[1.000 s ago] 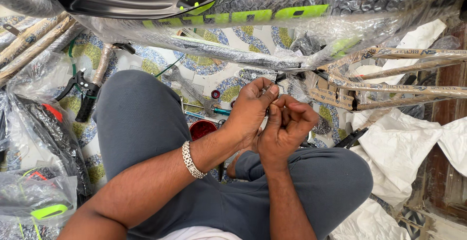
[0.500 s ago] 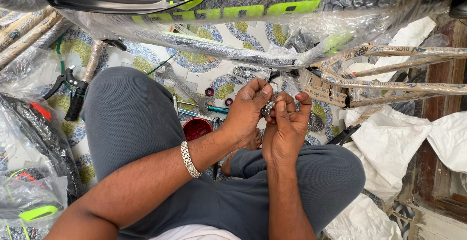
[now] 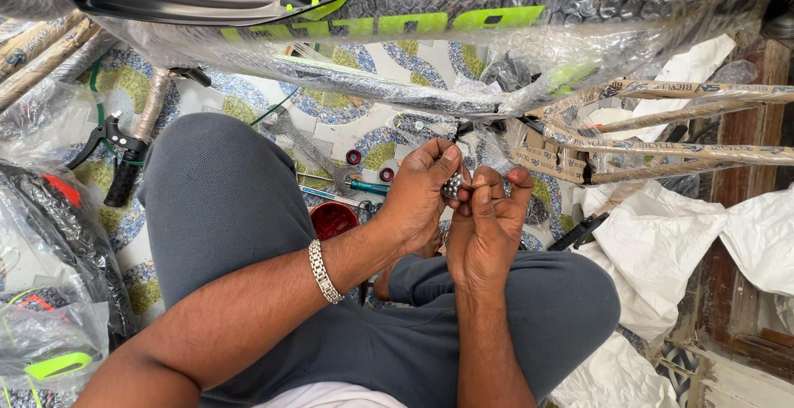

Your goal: The person sits on the floor and assembles a bicycle hub by hand, placing small metal balls into a red hub component. They then use a wrench to tighten a part of the bicycle crankset.

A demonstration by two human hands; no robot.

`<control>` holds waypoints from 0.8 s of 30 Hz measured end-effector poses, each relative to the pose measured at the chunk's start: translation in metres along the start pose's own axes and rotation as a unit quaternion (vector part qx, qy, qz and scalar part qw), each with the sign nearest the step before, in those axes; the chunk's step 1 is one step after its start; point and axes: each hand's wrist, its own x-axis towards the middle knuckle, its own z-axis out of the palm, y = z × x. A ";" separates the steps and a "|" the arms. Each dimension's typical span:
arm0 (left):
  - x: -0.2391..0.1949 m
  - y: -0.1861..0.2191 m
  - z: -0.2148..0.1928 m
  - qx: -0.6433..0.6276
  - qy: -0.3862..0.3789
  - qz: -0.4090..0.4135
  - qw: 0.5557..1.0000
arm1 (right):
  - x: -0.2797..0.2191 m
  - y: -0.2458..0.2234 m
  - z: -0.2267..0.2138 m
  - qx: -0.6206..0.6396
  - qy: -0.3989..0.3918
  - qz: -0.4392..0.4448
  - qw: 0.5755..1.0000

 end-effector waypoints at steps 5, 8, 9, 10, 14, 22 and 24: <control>0.005 0.002 -0.004 -0.027 0.015 0.001 1.000 | -0.001 -0.002 -0.002 0.023 -0.025 -0.007 0.999; 0.012 0.005 -0.011 -0.042 0.006 0.023 0.999 | -0.006 -0.010 -0.007 0.016 -0.037 -0.020 0.999; 0.010 0.005 -0.013 -0.032 -0.015 0.018 0.999 | -0.007 -0.011 -0.009 -0.006 -0.032 -0.020 0.999; 0.009 0.005 -0.015 -0.023 -0.037 0.013 0.999 | -0.008 -0.012 -0.013 -0.027 -0.026 -0.021 0.999; 0.003 0.006 -0.019 -0.011 -0.051 -0.006 0.999 | 0.001 -0.021 -0.040 -0.218 0.055 0.016 0.974; -0.014 0.012 -0.044 0.039 -0.056 -0.012 0.998 | 0.003 -0.039 -0.101 -0.857 0.097 -0.057 0.503; -0.016 0.013 -0.049 0.058 -0.048 -0.024 0.997 | -0.003 -0.039 -0.098 -0.830 0.101 -0.093 0.541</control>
